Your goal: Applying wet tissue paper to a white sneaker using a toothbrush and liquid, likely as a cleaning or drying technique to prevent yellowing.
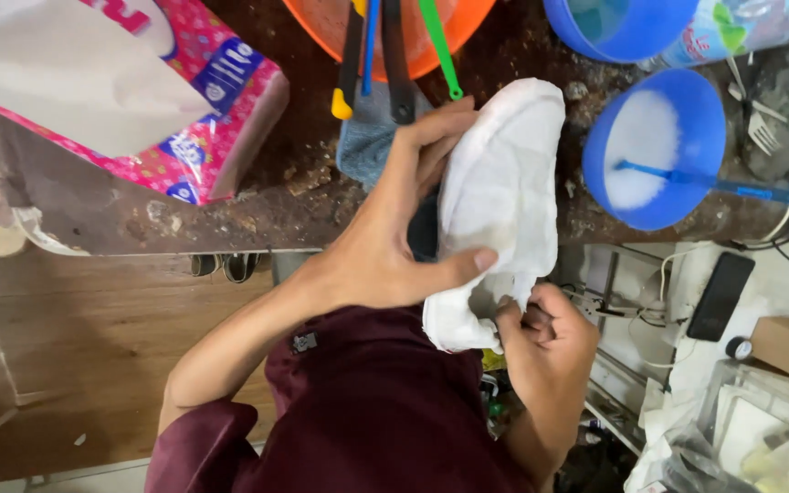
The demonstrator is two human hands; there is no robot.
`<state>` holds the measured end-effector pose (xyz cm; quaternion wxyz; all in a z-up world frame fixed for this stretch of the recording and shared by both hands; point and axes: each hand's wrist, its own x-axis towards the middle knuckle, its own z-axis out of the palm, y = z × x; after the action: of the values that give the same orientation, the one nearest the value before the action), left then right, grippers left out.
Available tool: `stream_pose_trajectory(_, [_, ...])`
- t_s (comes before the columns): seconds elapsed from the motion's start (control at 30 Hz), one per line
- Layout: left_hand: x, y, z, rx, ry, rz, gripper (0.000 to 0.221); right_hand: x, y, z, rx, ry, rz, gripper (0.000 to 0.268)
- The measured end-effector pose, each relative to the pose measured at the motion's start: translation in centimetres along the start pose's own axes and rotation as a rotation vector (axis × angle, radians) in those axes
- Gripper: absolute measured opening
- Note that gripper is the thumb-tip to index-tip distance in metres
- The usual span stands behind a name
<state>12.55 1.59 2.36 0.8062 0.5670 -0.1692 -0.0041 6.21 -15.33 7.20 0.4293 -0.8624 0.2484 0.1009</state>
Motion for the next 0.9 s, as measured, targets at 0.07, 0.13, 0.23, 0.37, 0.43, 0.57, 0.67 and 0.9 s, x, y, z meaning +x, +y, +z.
stream_pose_trajectory(0.07, [-0.3,2.1,-0.6,0.084,-0.038,-0.035,0.082,0.3,1.0,0.4,0.012,-0.026,-0.105,0.005])
stream_pose_trajectory(0.13, [-0.9,4.2,-1.3,0.167,-0.077,-0.069,0.093,0.4,0.6,0.8,0.023,-0.05,-0.21,0.004])
stream_pose_trajectory(0.23, [-2.7,6.9,-2.3,0.312,-0.092,-0.218,0.092,0.5,-0.3,1.4,-0.003,0.066,-0.004,0.007])
stream_pose_trajectory(0.37, [-4.8,7.5,-3.2,0.809,-0.019,-0.128,0.052,1.6,0.6,1.4,-0.035,0.027,-0.29,0.002])
stream_pose_trajectory(0.43, [-5.5,7.1,-3.4,0.96,0.024,-0.073,0.042,2.0,0.4,1.6,-0.068,0.032,-0.343,0.002])
stream_pose_trajectory(0.57, [-6.0,6.1,-3.7,1.112,0.163,-0.007,0.029,2.3,-0.4,2.3,-0.139,0.084,-0.353,0.014])
stream_pose_trajectory(0.67, [-5.9,5.3,-4.0,1.188,0.241,0.035,0.024,2.6,-0.7,2.8,-0.173,0.092,-0.366,0.028])
stream_pose_trajectory(0.9, [-4.7,5.3,-4.5,1.343,0.301,0.104,0.017,2.6,-2.7,2.4,-0.282,0.009,-0.328,0.029])
